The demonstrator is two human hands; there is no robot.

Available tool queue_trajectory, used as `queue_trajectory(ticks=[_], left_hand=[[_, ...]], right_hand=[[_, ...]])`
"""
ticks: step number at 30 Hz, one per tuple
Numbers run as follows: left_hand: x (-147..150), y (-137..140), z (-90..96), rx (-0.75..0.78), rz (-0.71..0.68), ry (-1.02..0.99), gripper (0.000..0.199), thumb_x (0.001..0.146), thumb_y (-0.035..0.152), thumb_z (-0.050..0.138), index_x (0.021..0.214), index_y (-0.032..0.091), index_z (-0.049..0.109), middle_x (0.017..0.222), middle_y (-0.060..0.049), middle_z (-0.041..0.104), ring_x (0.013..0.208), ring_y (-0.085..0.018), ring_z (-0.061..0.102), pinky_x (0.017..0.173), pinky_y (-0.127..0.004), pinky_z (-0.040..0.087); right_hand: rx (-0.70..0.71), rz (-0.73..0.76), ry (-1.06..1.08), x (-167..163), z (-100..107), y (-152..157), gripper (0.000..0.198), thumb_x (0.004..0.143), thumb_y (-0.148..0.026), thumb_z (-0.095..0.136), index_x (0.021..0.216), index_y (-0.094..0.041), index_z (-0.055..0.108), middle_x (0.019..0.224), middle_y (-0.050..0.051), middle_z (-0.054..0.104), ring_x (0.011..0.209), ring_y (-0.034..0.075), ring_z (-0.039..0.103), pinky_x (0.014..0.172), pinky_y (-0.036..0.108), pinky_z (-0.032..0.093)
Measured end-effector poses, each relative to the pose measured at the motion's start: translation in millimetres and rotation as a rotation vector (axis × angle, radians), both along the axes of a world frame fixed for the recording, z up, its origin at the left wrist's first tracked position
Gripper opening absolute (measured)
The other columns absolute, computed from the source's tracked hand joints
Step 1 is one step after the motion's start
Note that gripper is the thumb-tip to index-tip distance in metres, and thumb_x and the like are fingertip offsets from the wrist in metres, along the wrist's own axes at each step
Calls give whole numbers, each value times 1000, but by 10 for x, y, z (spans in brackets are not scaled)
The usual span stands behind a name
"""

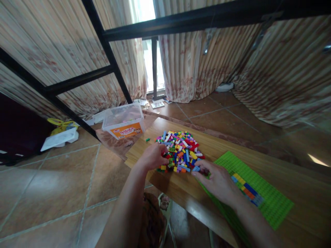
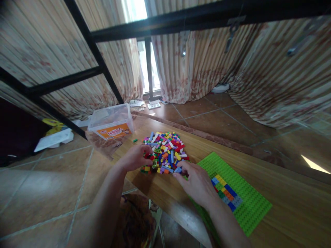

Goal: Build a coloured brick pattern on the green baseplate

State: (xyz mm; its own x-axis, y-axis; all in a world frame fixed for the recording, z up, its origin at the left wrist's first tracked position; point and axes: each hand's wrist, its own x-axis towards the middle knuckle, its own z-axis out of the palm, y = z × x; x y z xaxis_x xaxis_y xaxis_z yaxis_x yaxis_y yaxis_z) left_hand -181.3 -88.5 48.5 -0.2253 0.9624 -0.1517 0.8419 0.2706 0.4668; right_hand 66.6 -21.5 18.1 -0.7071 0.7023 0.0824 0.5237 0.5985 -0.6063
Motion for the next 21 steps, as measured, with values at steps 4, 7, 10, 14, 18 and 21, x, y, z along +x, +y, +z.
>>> queue_trajectory(ticks=[4,7,10,14,18,21], left_hand=[[11,22,0,99,28,-96,18,69,28,71,84,18,69,77,-1,63,70,-15,55,64,-25,39],[59,84,-25,174,105,-286,28,71,42,72,81,17,67,65,2,57,59,-12,47,55,-24,33],[200,197,-101,263,167,-481,34,68,47,74,74,16,62,63,4,54,56,-10,45,53,-22,32],[460,338,-216,319,135,-743,38,61,41,81,77,16,58,69,3,59,63,-11,53,57,-22,39],[631,391,-238,298,83,-794,39,59,36,83,81,15,59,75,1,63,67,-11,55,59,-22,41],[696,395,-182,254,36,-816,33,61,34,82,76,15,59,70,2,61,65,-10,54,59,-22,40]], right_hand=[[-19,-68,98,-9,-5,3,25,86,-45,57,95,-22,64,71,-2,65,61,15,58,59,28,42],[9,-142,120,-63,-30,-10,25,85,-44,60,95,-22,64,72,-1,66,63,17,60,61,29,43],[8,-175,154,-143,-89,-27,25,85,-41,61,100,-22,64,74,0,67,67,18,63,64,31,46],[-17,-214,215,-202,-137,-24,30,87,-37,61,112,-21,62,81,2,71,74,20,66,72,35,50],[-25,-255,301,-160,-84,1,31,88,-34,59,115,-20,62,93,5,72,82,20,67,79,37,52],[-22,-148,355,-117,-33,17,36,87,-32,62,121,-22,60,106,7,69,90,20,66,81,36,53]])
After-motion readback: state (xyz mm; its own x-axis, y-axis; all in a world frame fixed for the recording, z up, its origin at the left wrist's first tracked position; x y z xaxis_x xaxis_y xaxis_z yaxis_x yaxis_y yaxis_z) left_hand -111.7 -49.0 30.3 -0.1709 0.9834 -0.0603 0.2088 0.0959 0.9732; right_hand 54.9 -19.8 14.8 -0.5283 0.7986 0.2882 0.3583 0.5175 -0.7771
